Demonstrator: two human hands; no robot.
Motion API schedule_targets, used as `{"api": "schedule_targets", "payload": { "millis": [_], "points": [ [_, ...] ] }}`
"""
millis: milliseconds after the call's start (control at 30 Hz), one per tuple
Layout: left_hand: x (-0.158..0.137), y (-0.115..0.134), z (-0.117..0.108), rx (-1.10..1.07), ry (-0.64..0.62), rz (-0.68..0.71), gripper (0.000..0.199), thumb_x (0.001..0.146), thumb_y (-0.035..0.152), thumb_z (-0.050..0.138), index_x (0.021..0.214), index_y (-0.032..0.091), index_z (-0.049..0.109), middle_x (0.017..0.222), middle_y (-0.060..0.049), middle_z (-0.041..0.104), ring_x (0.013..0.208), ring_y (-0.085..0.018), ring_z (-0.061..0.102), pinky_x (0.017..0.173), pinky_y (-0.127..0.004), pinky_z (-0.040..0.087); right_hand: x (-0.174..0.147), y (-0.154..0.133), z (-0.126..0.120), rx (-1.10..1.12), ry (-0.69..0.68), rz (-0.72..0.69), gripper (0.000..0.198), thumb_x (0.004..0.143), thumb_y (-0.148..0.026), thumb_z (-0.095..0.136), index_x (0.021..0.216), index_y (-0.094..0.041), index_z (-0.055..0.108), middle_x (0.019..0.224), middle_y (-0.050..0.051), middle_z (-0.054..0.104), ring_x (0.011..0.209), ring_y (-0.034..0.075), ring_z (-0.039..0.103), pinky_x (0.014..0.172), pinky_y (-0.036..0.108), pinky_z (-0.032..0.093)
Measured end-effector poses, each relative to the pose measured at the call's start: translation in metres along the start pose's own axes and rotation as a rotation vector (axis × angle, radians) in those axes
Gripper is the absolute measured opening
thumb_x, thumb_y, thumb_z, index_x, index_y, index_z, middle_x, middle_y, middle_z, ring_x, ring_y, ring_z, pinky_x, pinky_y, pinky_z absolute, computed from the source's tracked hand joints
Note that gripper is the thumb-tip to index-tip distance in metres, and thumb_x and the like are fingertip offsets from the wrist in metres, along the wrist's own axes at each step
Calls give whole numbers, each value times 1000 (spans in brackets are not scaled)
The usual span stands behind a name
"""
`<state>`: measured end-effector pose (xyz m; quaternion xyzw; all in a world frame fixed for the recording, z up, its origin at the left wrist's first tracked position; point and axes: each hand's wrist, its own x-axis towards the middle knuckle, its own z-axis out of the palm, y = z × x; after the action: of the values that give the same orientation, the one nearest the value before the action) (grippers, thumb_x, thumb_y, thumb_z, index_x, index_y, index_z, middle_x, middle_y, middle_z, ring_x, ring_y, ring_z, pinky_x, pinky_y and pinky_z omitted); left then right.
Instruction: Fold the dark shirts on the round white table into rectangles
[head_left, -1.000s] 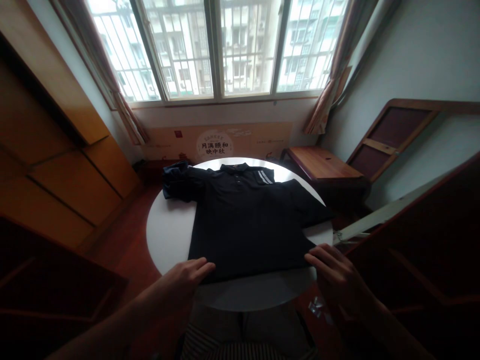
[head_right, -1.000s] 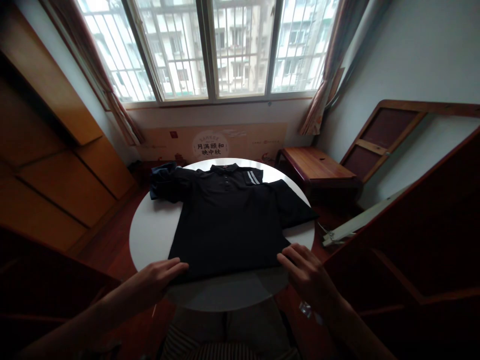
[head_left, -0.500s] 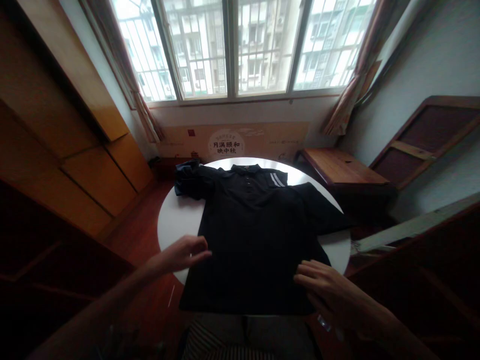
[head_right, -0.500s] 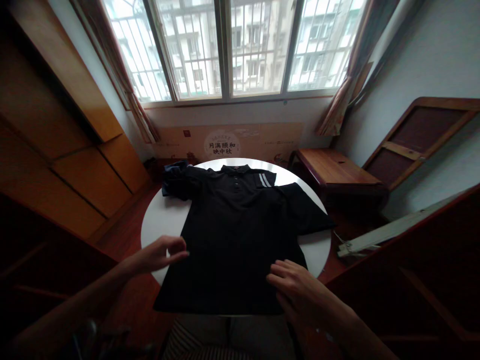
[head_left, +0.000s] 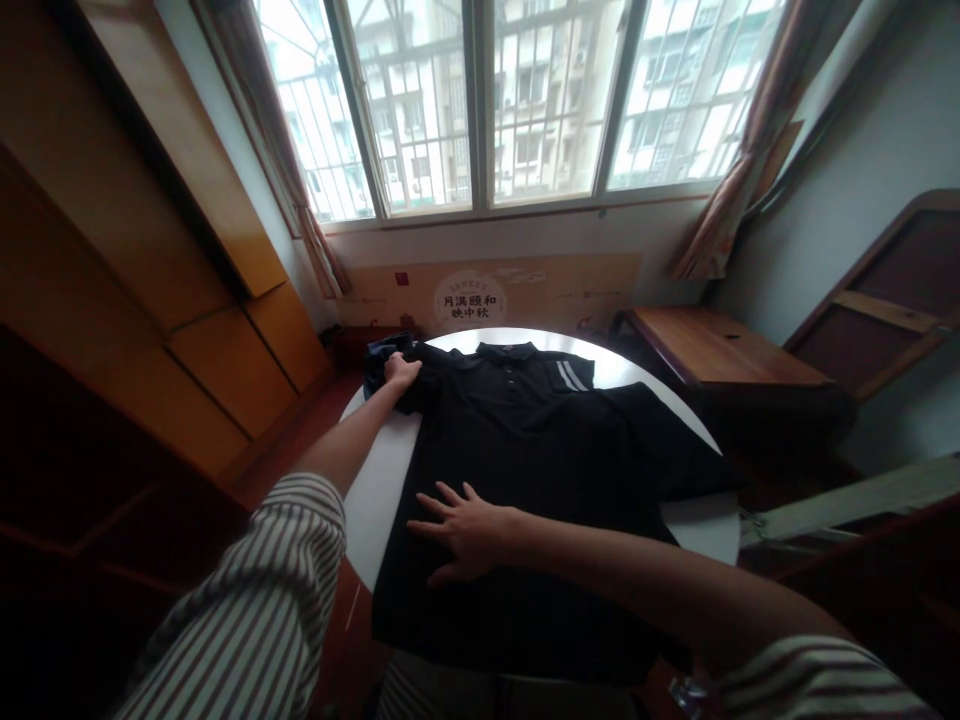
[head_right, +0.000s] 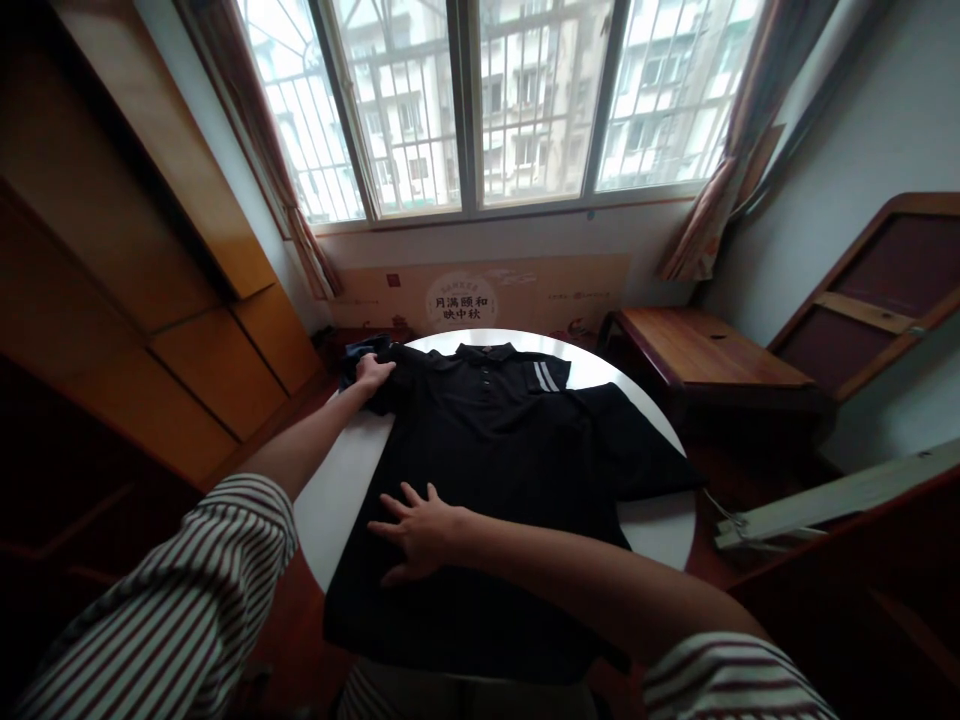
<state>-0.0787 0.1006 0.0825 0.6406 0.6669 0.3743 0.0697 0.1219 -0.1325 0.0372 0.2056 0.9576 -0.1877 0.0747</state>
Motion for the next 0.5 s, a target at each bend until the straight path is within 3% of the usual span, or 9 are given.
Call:
{"api": "schedule_targets", "payload": {
  "millis": [67, 167, 233, 333, 400, 500],
  "points": [
    [7, 7, 1, 3, 55, -13, 33, 96, 32, 59, 123, 14, 58, 119, -10, 62, 102, -22, 62, 89, -44, 54, -8, 0, 2, 45, -27, -49, 92, 83, -69, 57, 157, -24, 27, 164, 18, 12, 147, 50, 8, 105, 79, 18],
    [8, 26, 11, -39, 37, 111, 23, 93, 17, 59, 116, 11, 60, 96, -6, 65, 91, -17, 61, 91, -37, 50, -17, 4, 8, 93, 36, -87, 89, 85, -68, 54, 157, -25, 27, 165, 16, 10, 148, 47, 3, 107, 78, 10],
    [0, 41, 24, -78, -64, 231, 23, 87, 13, 65, 110, 13, 63, 81, -1, 63, 79, -13, 59, 85, -29, 49, -18, 5, 14, 111, 72, -92, 86, 86, -67, 53, 157, -25, 27, 165, 16, 9, 148, 46, 0, 108, 78, 7],
    [-13, 55, 48, -141, -336, 422, 23, 84, 20, 69, 106, 17, 64, 75, 2, 64, 65, -11, 59, 69, -22, 50, -18, 4, 17, 112, 98, -92, 84, 87, -64, 55, 157, -26, 27, 165, 16, 10, 148, 46, 1, 107, 79, 7],
    [-15, 56, 60, -121, -395, 466, 20, 89, 23, 61, 108, 16, 64, 78, -1, 67, 64, -12, 62, 65, -23, 51, -19, 5, 11, 91, 98, -126, 82, 86, -60, 60, 154, -24, 33, 163, 17, 18, 148, 46, 10, 109, 75, 16],
    [-2, 45, 63, -26, -277, 411, 25, 92, 17, 48, 111, 13, 64, 89, -8, 69, 80, -18, 66, 79, -29, 53, -25, 22, -8, 102, 139, -174, 61, 88, -47, 64, 142, -21, 53, 146, 16, 52, 134, 35, 47, 105, 50, 42]
  ]
}}
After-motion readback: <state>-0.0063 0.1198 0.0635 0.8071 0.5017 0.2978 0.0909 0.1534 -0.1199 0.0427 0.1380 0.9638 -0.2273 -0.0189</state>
